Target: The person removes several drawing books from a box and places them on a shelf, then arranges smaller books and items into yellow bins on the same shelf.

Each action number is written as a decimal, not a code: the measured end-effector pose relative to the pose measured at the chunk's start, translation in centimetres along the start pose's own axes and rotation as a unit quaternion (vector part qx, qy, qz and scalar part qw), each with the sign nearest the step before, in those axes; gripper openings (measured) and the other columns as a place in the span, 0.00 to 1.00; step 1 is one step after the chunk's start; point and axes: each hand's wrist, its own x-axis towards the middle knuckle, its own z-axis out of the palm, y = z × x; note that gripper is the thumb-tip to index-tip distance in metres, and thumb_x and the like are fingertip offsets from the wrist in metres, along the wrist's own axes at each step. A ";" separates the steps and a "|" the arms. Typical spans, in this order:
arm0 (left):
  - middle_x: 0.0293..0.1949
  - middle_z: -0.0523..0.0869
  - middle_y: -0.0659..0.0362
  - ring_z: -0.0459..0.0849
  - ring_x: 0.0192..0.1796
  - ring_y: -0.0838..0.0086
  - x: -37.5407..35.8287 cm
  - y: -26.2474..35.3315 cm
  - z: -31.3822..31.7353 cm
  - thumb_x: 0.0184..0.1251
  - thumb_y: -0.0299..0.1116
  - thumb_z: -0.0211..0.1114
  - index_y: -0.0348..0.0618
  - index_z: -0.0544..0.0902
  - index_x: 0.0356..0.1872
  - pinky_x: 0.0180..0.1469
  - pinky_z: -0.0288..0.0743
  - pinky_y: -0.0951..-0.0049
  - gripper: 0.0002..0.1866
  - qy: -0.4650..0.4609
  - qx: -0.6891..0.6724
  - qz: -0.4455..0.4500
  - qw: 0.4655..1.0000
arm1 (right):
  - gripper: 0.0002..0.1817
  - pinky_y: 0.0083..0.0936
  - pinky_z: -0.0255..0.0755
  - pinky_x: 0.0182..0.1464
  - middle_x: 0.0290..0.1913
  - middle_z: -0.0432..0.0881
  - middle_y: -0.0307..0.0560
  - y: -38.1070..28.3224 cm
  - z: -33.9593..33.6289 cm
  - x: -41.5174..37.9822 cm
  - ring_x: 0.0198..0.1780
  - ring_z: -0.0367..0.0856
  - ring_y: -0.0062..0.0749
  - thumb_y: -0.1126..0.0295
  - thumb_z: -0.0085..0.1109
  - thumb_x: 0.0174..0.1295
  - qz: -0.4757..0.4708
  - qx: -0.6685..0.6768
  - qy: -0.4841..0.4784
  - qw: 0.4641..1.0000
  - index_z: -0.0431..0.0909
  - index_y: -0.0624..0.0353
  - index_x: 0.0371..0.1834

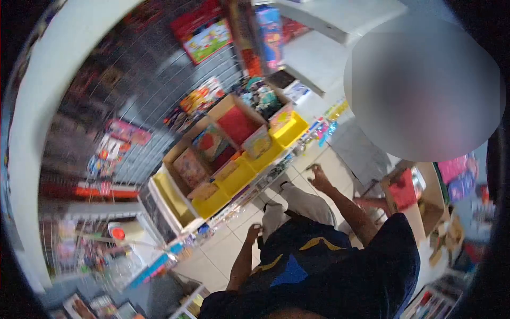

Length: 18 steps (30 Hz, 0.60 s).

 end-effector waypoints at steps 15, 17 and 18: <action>0.48 0.82 0.55 0.80 0.46 0.62 6.0 3.6 -2.0 0.62 0.46 0.61 0.53 0.72 0.54 0.49 0.72 0.54 0.21 -0.076 0.064 -0.098 0.990 | 0.39 0.44 0.59 0.65 0.58 0.72 0.46 26.2 3.4 -45.8 0.64 0.64 0.46 0.54 0.71 0.40 -0.054 -0.262 -0.376 0.887 0.69 0.51 0.59; 0.52 0.80 0.53 0.78 0.50 0.60 6.8 5.5 0.0 0.64 0.50 0.59 0.51 0.70 0.59 0.53 0.70 0.52 0.25 -0.082 0.098 -0.081 0.989 | 0.38 0.42 0.60 0.65 0.56 0.73 0.46 26.0 3.5 -43.1 0.61 0.67 0.44 0.54 0.71 0.42 -0.104 -0.121 -0.222 0.962 0.69 0.52 0.59; 0.52 0.80 0.53 0.78 0.51 0.60 6.5 6.8 1.4 0.64 0.50 0.59 0.51 0.70 0.59 0.53 0.70 0.52 0.25 -0.079 0.110 -0.062 0.989 | 0.38 0.41 0.61 0.65 0.56 0.74 0.46 24.6 2.9 -40.9 0.60 0.69 0.43 0.54 0.70 0.42 -0.136 -0.052 -0.143 0.979 0.69 0.52 0.59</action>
